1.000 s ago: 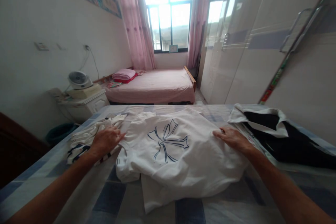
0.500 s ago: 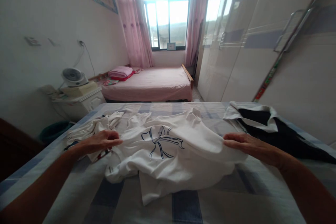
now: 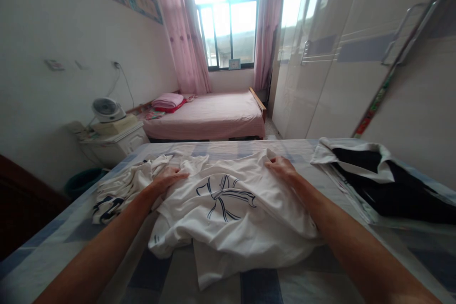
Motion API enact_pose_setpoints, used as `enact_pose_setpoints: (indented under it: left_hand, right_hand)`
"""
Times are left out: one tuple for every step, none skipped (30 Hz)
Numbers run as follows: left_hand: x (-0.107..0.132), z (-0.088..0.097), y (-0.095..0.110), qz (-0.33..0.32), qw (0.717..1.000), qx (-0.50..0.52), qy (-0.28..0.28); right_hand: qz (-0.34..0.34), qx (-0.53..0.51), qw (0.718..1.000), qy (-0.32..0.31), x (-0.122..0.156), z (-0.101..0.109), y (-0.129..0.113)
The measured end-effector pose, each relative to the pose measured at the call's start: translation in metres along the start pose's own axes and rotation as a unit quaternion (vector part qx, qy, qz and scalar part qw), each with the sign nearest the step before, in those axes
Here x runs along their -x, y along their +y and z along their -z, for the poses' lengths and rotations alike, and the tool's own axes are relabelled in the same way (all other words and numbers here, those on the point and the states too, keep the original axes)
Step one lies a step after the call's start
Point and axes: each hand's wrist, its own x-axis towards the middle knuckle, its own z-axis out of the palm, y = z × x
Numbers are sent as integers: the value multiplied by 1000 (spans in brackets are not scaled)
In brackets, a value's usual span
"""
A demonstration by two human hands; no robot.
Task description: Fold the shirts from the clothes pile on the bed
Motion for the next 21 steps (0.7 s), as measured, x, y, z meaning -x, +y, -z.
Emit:
enact_pose_setpoints:
  left_hand:
    - [0,-1,0,6,999,31,-18]
    - [1,-1,1,10,997,69,-34]
    - [2,0,1,13,992,112,-49]
    - [3,1,3,10,986,155,-58]
    - [4,3,4,2,981,187,-58]
    - [4,5,7,-11,977,206,-49]
    - [3,8,10,-27,975,218,-38]
    - [1,11,15,-43,973,225,-27]
    - [-3,13,21,-59,971,232,-16]
    - [-9,15,27,-74,968,239,-9]
    - [-16,16,35,-90,965,246,-2]
    - [-25,15,43,-105,962,250,7]
    - [-36,14,50,-120,961,246,27]
    - [-46,11,57,-131,966,217,57]
    - [-56,8,62,-136,972,169,94]
    - [-64,5,64,-136,976,108,129]
    - [-70,1,65,-132,978,46,156]
    - [-73,-3,63,-127,977,-9,171]
    - [-72,-7,59,-126,976,-43,173]
    - [-68,-11,52,-135,975,-66,163]
    - [-62,-15,45,-152,972,-99,149]
  right_hand:
    - [0,9,1000,-6,-2,-3,-2]
    - [0,12,1000,-14,-2,-4,-3]
    - [4,12,1000,-18,-1,-3,-3]
    - [13,11,1000,-12,1,0,-3]
    - [20,8,1000,-2,3,5,-3]
    - [25,-3,1000,16,5,12,-2]
    - [29,-20,999,35,7,20,-1]
    - [33,-44,997,52,8,30,0]
    - [35,-70,995,66,7,40,-1]
    - [34,-93,992,78,4,51,-2]
    - [31,-107,990,90,-1,60,-4]
    - [23,-106,989,105,-8,68,-6]
    - [10,-90,987,129,-15,74,-9]
    - [-7,-63,985,158,-24,78,-12]
    - [-26,-28,982,183,-32,80,-14]
    - [-41,9,980,196,-39,79,-14]
    - [-51,43,978,196,-44,77,-11]
    - [-52,71,979,184,-47,74,-6]
    - [-44,92,981,165,-48,69,1]
    - [-28,107,983,144,-46,64,11]
    - [-9,118,985,128,-42,59,23]
